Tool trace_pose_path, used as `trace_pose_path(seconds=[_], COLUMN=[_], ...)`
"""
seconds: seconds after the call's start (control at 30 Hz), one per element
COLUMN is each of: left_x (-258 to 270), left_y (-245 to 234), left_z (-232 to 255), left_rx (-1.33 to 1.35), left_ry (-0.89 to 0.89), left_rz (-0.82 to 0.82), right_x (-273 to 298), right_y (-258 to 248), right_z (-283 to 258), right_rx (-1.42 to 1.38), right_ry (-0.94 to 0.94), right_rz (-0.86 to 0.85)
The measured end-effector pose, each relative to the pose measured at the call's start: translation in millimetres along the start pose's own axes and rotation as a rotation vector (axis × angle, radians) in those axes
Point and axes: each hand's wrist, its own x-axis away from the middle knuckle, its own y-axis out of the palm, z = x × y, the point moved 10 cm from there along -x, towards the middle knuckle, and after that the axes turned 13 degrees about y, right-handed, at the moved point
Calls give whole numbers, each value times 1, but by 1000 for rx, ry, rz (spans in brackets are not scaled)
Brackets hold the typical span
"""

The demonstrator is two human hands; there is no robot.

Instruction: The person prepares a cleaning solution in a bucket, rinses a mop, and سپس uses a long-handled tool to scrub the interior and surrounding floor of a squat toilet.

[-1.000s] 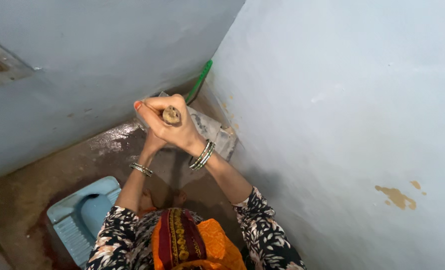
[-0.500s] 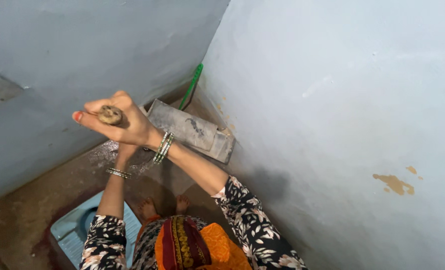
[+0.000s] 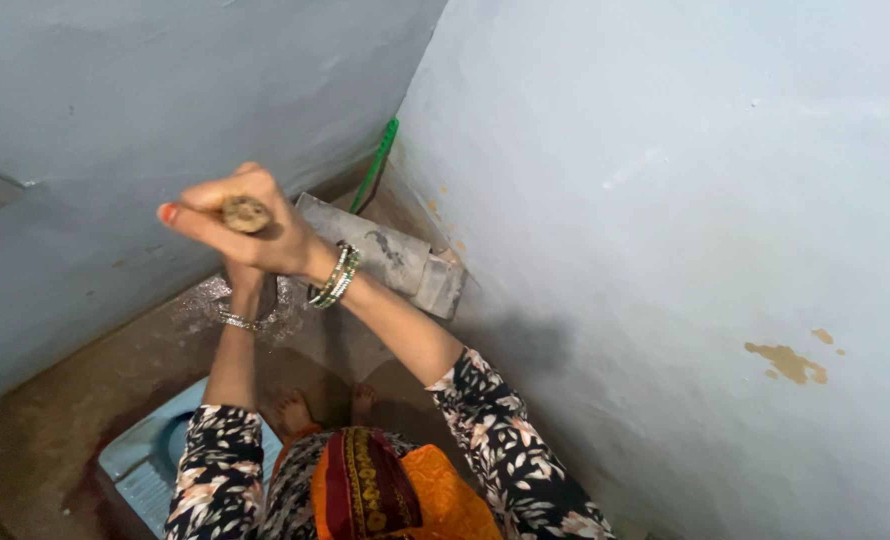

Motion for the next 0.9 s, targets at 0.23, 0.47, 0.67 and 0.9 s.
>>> trace_pose_path(seconds=[0.23,0.47,0.67,0.9], left_x=[17,38,50,77], left_y=[19,20,41,69], left_z=[-35,-28,39,46], left_rx=[-281,-261,81,73], left_ry=[-177,-306,-34,-51], left_rz=[-95,-39,-26,-45], right_x=[32,51,66,94], right_y=[-45,-34,-19,-33], right_z=[-25,-48,-66,-65], right_rx=[61,99,135,196], right_ry=[208,216,207,278], right_rz=[142,104,49,78])
